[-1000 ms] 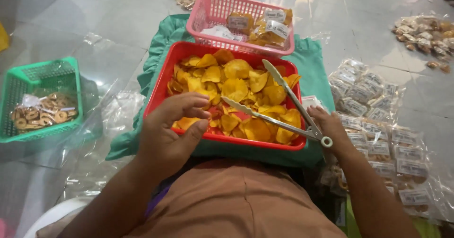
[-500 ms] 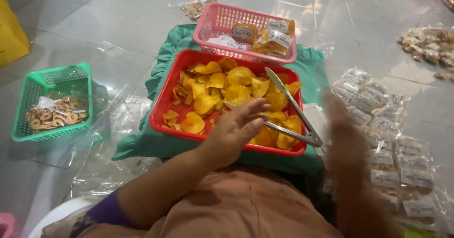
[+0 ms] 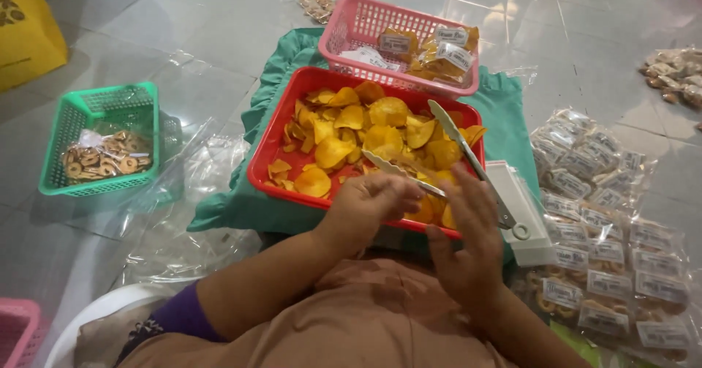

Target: The person uses tongs to transfer yellow chips from a red tray into clear plastic bags and then applies labels to the bags.

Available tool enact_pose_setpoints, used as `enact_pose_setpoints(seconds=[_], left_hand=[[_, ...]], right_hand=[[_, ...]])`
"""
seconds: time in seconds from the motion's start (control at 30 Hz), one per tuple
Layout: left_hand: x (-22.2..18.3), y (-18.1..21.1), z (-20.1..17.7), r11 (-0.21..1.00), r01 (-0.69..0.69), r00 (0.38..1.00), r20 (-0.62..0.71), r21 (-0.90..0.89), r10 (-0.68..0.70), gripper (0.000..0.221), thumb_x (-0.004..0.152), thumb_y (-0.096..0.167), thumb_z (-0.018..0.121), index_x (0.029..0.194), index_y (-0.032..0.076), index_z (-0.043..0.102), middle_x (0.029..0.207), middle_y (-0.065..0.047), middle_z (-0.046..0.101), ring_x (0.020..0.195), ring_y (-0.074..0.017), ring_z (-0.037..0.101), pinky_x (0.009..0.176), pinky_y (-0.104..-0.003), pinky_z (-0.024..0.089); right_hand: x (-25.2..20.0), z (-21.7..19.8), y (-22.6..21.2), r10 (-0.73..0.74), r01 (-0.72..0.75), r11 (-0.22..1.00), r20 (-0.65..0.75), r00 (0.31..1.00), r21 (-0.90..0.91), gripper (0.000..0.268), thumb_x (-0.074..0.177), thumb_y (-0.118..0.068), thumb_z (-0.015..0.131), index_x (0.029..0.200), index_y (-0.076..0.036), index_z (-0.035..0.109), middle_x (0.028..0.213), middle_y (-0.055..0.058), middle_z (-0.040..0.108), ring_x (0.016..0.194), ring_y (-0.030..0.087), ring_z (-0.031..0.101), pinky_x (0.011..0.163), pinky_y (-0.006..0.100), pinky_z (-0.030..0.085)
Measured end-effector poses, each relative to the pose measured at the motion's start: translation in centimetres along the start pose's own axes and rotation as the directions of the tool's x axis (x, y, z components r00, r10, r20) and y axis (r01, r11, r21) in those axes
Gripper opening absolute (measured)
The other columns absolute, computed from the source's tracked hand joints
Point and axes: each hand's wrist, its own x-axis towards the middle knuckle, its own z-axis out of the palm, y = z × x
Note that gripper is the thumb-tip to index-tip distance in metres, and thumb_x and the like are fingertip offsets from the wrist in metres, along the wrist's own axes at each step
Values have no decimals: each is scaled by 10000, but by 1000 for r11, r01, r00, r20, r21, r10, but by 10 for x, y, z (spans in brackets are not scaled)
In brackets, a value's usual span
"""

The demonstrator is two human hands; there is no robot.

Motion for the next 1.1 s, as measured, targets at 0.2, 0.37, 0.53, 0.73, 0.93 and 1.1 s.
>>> enact_pose_setpoints(seconds=[0.2,0.37,0.53,0.73,0.93,1.1], left_hand=[[-10,-13,2,870,-157,978,199,467,69,108,916,12,656,932,18,763,796,-16,724,669,-80,588,612,-231,498],[-14,-2,9,679,-262,963,229,686,141,111,877,143,725,819,50,740,650,-32,680,530,-133,547,505,-294,486],[-18,11,13,602,-297,950,294,741,107,142,888,169,734,787,69,733,637,-30,672,524,-153,559,517,-305,492],[-19,26,9,612,-296,941,334,734,54,232,874,150,729,1100,107,764,829,-31,780,616,-138,657,589,-285,544],[-13,27,-8,639,-402,906,182,655,383,242,851,59,722,1082,-6,754,936,-103,794,725,-158,723,654,-260,600],[-11,16,-7,971,-230,958,189,71,214,666,905,80,702,1502,111,409,1279,-147,523,1205,-263,609,924,-363,587]], right_hand=[[-5,-5,1,22,-23,999,34,999,24,647,843,-203,782,1393,12,518,1373,189,609,1235,362,619,1084,452,493],[-3,-14,-3,182,-199,964,102,978,179,503,806,-51,795,1265,-21,591,965,70,710,783,162,685,735,281,573],[-5,-20,5,267,-312,920,202,942,237,648,782,23,762,1400,-28,572,902,26,699,686,112,630,634,228,534],[1,-33,5,265,-297,927,163,950,228,192,756,71,755,902,-48,713,961,47,722,745,133,622,617,244,494],[-2,-47,9,431,-400,816,22,902,418,214,888,142,634,964,-57,622,950,30,639,732,92,535,664,210,453],[-1,-36,18,555,-316,553,-57,830,771,161,1005,17,605,1124,-83,564,1023,46,661,833,82,659,647,158,574]])
